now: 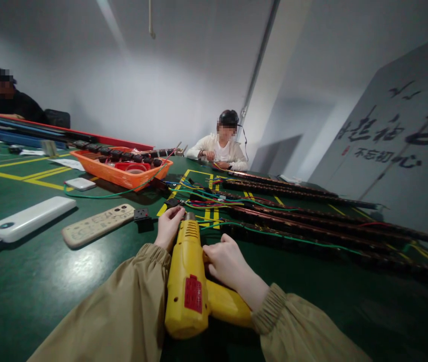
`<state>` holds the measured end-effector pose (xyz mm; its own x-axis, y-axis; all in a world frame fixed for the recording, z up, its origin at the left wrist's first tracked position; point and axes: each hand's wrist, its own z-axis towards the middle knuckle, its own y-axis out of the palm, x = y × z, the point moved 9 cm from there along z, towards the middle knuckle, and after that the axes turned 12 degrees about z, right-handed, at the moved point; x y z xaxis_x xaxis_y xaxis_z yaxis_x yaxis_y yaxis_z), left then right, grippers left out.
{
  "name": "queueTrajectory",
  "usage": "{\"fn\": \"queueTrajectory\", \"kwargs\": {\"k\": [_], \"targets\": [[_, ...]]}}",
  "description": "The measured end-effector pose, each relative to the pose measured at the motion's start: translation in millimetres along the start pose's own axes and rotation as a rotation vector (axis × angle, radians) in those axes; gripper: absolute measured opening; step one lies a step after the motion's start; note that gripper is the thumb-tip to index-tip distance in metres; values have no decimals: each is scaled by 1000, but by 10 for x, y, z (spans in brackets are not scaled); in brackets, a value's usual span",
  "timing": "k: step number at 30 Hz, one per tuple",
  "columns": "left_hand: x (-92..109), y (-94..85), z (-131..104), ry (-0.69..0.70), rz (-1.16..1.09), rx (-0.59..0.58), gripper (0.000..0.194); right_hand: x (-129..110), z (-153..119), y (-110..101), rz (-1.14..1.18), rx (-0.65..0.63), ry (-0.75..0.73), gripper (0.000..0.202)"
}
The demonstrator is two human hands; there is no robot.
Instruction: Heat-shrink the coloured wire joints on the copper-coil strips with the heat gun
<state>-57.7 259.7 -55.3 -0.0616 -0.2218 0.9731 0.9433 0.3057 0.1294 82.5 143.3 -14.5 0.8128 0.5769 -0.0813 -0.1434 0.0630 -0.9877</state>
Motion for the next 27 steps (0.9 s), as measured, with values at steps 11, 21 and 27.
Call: {"fn": "queueTrajectory", "kwargs": {"k": [11,21,27], "targets": [[2,-6,-9,48,67,18,38,208,-155,3,22,-103,69,6],[137,26,-56,166,64,3,35,558,-449,-52,-5,-72,185,18],[151,10,-67,154,68,20,37,727,-612,-95,-25,-79,276,17]]}}
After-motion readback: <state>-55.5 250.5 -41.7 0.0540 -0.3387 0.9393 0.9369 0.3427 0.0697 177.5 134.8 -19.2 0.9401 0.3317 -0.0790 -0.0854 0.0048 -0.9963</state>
